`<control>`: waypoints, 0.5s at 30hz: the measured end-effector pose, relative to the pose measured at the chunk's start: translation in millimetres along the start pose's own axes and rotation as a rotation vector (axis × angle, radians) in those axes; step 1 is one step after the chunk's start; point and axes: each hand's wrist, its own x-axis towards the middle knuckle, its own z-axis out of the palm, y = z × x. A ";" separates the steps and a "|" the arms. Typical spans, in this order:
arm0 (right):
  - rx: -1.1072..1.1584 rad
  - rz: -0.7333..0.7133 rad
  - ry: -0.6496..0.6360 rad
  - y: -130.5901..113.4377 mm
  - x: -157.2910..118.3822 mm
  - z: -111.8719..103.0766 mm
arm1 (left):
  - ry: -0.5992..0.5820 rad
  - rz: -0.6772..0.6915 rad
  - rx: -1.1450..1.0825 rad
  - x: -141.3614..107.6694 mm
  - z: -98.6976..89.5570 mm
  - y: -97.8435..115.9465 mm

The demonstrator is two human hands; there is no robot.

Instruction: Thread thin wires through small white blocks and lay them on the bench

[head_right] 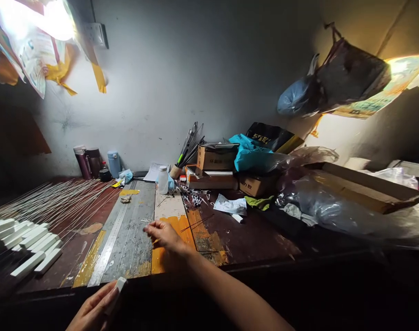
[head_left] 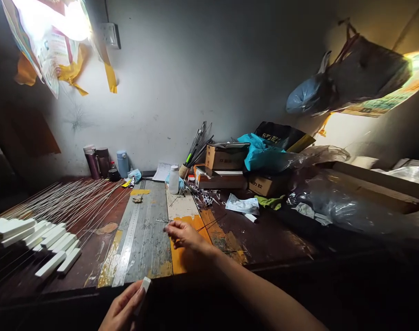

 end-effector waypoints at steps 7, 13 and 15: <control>-0.466 -0.095 0.150 -0.7 31.0 -26.8 | 0.041 -0.051 -0.277 -1.0 -22.3 -4.9; -0.617 -0.051 0.211 2.3 63.5 -36.8 | -0.012 -0.007 -0.326 -6.6 -21.6 -7.1; -0.568 -0.066 0.237 3.9 69.8 -34.8 | 0.006 0.007 -0.292 -7.0 -22.7 -8.9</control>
